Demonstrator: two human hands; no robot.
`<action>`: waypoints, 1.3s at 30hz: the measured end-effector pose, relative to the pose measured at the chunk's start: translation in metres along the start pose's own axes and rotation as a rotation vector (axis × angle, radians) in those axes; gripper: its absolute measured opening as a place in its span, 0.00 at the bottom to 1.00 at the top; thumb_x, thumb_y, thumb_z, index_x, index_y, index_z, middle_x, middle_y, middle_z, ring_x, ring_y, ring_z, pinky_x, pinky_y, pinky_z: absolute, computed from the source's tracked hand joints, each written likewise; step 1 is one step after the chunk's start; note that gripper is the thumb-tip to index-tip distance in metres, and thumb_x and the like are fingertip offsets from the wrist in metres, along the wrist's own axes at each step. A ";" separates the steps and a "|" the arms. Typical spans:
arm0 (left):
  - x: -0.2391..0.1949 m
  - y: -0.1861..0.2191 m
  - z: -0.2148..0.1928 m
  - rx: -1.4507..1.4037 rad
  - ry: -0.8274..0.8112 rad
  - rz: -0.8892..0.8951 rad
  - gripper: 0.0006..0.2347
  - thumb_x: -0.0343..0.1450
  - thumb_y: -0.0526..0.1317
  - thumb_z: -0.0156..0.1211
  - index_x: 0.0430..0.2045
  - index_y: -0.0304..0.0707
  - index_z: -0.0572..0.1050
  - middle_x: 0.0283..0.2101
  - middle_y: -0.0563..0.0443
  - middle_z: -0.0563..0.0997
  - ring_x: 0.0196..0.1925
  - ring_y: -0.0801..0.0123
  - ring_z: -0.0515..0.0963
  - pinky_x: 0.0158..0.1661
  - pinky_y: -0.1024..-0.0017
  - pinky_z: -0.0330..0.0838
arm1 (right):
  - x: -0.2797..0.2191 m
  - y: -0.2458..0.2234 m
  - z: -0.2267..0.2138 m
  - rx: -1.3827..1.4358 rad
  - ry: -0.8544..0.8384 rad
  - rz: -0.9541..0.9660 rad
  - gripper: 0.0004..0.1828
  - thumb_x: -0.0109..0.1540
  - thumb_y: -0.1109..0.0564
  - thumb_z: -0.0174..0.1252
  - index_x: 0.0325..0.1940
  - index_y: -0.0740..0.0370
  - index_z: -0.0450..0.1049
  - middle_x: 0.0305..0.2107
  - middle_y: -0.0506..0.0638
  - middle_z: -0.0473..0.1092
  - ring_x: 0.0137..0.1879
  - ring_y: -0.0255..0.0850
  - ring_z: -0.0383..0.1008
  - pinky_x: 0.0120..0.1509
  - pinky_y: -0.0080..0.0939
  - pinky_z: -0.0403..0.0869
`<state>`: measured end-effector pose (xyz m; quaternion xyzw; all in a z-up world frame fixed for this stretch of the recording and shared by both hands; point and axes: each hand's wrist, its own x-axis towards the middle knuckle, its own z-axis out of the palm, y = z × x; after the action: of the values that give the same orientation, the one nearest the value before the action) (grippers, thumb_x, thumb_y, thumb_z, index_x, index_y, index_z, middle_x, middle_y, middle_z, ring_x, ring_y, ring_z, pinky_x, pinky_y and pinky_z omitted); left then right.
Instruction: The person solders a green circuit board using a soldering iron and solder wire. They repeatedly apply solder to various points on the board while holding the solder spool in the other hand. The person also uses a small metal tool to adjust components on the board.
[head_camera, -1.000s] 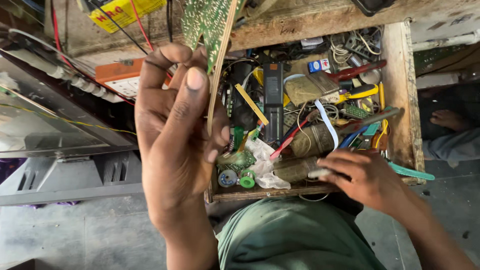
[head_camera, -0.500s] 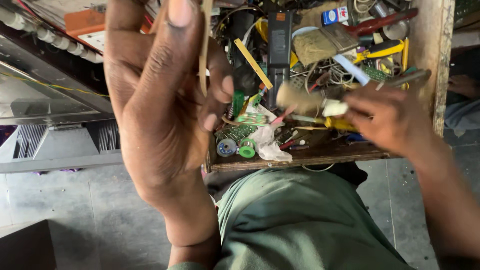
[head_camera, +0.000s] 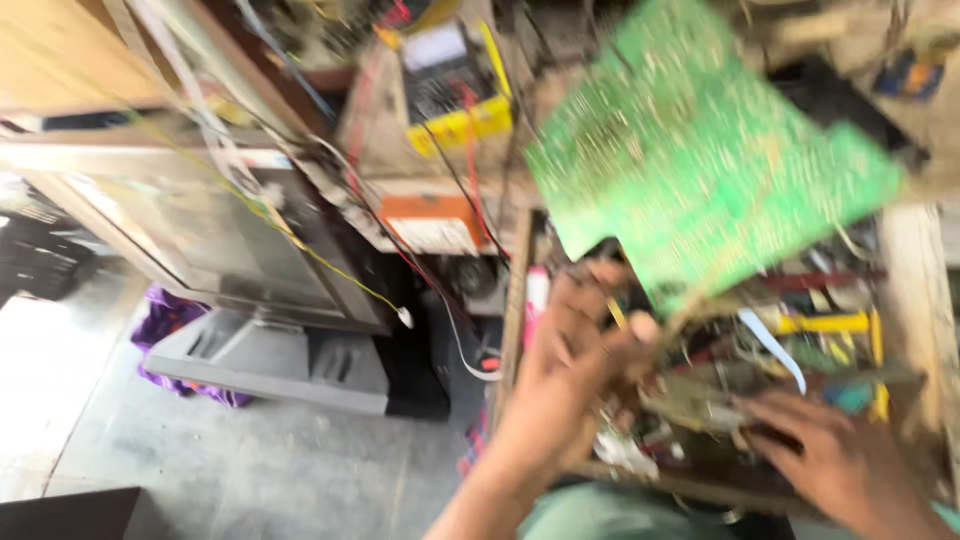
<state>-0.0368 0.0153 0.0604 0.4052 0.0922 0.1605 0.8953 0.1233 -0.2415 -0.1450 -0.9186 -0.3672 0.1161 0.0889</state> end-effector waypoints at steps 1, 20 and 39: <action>-0.002 -0.006 0.000 0.035 0.034 -0.043 0.21 0.71 0.32 0.61 0.56 0.37 0.60 0.44 0.49 0.74 0.26 0.75 0.77 0.18 0.78 0.63 | -0.002 0.008 0.011 -0.010 0.008 -0.025 0.30 0.51 0.37 0.70 0.59 0.29 0.78 0.53 0.32 0.75 0.57 0.35 0.80 0.61 0.42 0.79; -0.011 -0.030 -0.017 -0.156 -0.028 -0.115 0.22 0.71 0.32 0.64 0.57 0.39 0.61 0.54 0.54 0.74 0.30 0.74 0.78 0.22 0.79 0.62 | 0.044 0.030 0.082 -0.100 0.627 -0.786 0.24 0.54 0.37 0.66 0.54 0.36 0.80 0.48 0.36 0.76 0.53 0.35 0.77 0.61 0.46 0.75; 0.004 -0.031 -0.092 -0.327 -0.219 -0.070 0.26 0.67 0.32 0.60 0.61 0.31 0.60 0.68 0.31 0.64 0.32 0.65 0.79 0.25 0.74 0.73 | -0.056 0.005 0.077 -0.007 0.817 -0.609 0.17 0.54 0.43 0.70 0.44 0.47 0.81 0.41 0.42 0.76 0.47 0.42 0.76 0.46 0.46 0.77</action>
<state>-0.0540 0.0620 -0.0233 0.2659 -0.0188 0.0972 0.9589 0.0658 -0.2781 -0.2118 -0.7406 -0.5540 -0.2849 0.2518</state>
